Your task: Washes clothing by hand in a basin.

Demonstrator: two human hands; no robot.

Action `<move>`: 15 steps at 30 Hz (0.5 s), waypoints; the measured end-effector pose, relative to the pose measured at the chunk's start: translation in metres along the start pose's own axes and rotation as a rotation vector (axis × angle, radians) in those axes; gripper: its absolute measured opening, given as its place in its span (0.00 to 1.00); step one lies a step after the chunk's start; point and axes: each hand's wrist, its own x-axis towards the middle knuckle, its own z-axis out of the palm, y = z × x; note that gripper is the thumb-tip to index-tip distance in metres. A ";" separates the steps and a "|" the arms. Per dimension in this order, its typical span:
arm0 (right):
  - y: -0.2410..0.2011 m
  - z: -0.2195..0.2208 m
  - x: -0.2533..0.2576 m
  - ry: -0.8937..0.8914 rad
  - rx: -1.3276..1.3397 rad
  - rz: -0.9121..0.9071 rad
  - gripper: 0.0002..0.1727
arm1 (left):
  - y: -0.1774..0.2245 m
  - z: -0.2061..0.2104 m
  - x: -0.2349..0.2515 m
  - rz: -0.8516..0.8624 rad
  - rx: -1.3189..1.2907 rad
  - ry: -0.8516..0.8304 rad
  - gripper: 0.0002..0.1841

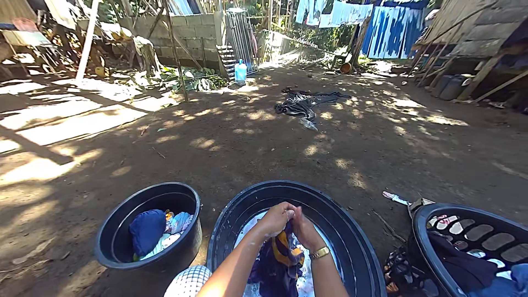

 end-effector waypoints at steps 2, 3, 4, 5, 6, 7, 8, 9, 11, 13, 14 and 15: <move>-0.008 -0.007 -0.002 -0.101 -0.141 0.068 0.20 | -0.006 0.001 0.000 -0.016 -0.059 0.021 0.20; -0.013 -0.010 -0.003 -0.081 -0.193 0.082 0.13 | -0.009 0.000 -0.002 -0.019 -0.100 0.002 0.23; -0.017 -0.013 -0.004 -0.024 -0.204 0.057 0.12 | -0.012 -0.002 -0.004 -0.021 -0.144 -0.041 0.26; -0.019 -0.015 -0.006 0.046 -0.171 0.009 0.13 | -0.016 -0.003 -0.005 -0.020 -0.187 -0.104 0.27; -0.022 -0.018 -0.008 0.112 -0.100 -0.052 0.14 | -0.021 -0.004 -0.005 -0.015 -0.194 -0.174 0.26; -0.027 -0.019 -0.011 0.182 0.001 -0.121 0.14 | -0.026 -0.004 -0.005 -0.022 -0.150 -0.243 0.21; -0.031 -0.020 -0.014 0.250 0.111 -0.186 0.13 | -0.028 -0.006 -0.004 -0.060 -0.055 -0.322 0.20; -0.035 -0.021 -0.017 0.311 0.222 -0.241 0.13 | -0.028 -0.007 -0.003 -0.115 0.108 -0.392 0.19; -0.040 -0.030 -0.020 0.376 0.372 -0.311 0.13 | -0.026 -0.011 0.001 -0.218 0.388 -0.440 0.18; -0.036 -0.042 -0.021 0.380 0.449 -0.359 0.13 | -0.022 -0.023 -0.001 -0.199 0.395 -0.353 0.16; -0.032 -0.049 -0.019 0.357 0.495 -0.380 0.13 | -0.019 -0.031 -0.004 -0.140 0.308 -0.267 0.13; -0.027 -0.054 -0.016 0.322 0.541 -0.396 0.15 | -0.018 -0.038 -0.007 -0.062 0.164 -0.178 0.10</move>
